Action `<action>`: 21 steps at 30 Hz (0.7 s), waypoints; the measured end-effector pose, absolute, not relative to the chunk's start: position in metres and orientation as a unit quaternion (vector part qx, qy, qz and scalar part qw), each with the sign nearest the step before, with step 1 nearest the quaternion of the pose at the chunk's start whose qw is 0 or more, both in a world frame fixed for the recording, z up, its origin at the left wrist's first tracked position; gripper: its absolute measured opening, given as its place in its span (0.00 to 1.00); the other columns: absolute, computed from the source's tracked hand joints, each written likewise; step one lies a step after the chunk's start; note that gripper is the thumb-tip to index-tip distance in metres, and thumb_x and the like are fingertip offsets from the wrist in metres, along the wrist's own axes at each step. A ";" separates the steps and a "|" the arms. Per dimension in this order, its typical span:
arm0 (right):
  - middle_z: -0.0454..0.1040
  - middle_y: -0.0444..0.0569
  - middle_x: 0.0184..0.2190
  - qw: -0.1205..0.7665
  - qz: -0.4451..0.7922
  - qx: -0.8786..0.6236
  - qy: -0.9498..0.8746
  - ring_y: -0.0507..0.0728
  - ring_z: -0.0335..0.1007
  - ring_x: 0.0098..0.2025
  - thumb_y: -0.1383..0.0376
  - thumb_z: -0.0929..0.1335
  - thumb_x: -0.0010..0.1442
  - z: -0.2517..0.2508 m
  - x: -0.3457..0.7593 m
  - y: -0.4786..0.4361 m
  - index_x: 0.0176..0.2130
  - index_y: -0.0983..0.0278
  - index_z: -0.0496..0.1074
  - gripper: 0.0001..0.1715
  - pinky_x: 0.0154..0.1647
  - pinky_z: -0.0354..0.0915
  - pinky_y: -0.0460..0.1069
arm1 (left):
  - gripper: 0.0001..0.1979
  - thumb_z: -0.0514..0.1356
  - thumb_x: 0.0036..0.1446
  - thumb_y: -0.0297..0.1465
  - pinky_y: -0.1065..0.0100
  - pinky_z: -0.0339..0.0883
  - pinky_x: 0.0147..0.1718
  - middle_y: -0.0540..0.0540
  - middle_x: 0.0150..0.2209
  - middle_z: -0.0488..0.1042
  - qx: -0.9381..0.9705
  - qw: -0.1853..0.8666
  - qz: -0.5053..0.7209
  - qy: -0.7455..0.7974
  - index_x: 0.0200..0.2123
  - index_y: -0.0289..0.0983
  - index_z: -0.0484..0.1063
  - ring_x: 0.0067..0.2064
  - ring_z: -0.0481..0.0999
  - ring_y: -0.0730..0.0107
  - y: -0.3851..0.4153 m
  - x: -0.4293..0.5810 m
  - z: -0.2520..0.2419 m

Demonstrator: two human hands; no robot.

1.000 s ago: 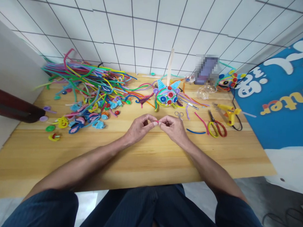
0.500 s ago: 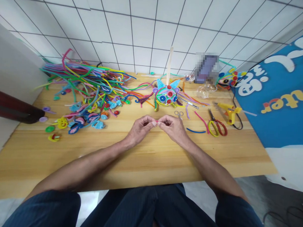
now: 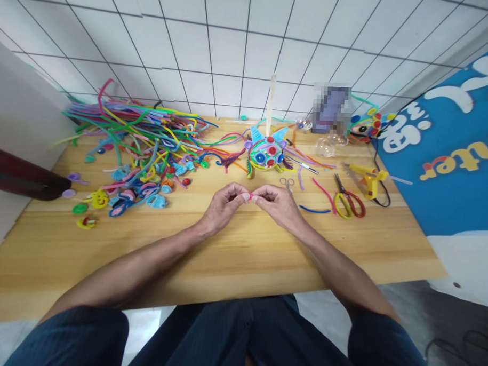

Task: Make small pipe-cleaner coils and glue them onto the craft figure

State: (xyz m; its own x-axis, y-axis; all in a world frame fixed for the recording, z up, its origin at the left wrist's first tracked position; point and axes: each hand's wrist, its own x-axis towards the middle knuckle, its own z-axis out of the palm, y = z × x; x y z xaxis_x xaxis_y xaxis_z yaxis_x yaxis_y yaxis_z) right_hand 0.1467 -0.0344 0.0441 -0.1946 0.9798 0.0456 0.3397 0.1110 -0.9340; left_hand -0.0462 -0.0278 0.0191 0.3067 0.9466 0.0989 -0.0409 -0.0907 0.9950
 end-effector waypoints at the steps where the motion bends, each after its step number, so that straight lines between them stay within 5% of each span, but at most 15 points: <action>1: 0.79 0.44 0.28 0.377 0.427 -0.513 -0.642 0.51 0.69 0.27 0.59 0.71 0.60 0.043 0.146 -0.035 0.34 0.63 0.79 0.10 0.29 0.62 0.46 | 0.20 0.66 0.61 0.48 0.71 0.58 0.27 0.52 0.27 0.69 0.579 0.560 0.451 0.385 0.34 0.36 0.73 0.26 0.62 0.75 -0.029 -0.045 0.018; 6: 0.78 0.43 0.27 0.378 0.340 -0.525 -0.682 0.51 0.69 0.27 0.64 0.70 0.61 0.040 0.144 -0.038 0.33 0.62 0.76 0.05 0.31 0.62 0.47 | 0.18 0.65 0.63 0.46 0.71 0.57 0.26 0.52 0.27 0.70 0.589 0.560 0.446 0.375 0.36 0.36 0.74 0.26 0.63 0.76 -0.029 -0.045 0.013; 13: 0.76 0.47 0.31 0.339 0.128 -0.466 -0.807 0.54 0.71 0.32 0.71 0.67 0.65 0.043 0.148 -0.043 0.35 0.61 0.74 0.07 0.35 0.63 0.49 | 0.11 0.62 0.67 0.39 0.70 0.62 0.31 0.49 0.32 0.75 0.724 0.406 0.410 0.377 0.40 0.37 0.76 0.28 0.68 0.73 -0.024 -0.052 0.021; 21: 0.78 0.47 0.33 0.349 0.099 -0.445 -0.819 0.54 0.74 0.35 0.71 0.68 0.68 0.046 0.149 -0.044 0.38 0.60 0.76 0.08 0.38 0.66 0.49 | 0.07 0.61 0.67 0.33 0.71 0.61 0.30 0.50 0.31 0.74 0.755 0.338 0.415 0.378 0.37 0.37 0.76 0.27 0.66 0.75 -0.025 -0.052 0.021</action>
State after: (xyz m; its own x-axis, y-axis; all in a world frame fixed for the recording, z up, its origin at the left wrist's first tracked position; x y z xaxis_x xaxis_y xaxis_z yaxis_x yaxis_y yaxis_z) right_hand 0.1492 -0.0441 0.0457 -0.3608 0.7970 0.4844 0.6593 0.5853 -0.4719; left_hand -0.0519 -0.0249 0.0206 0.3696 0.8520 0.3708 0.2903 -0.4849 0.8250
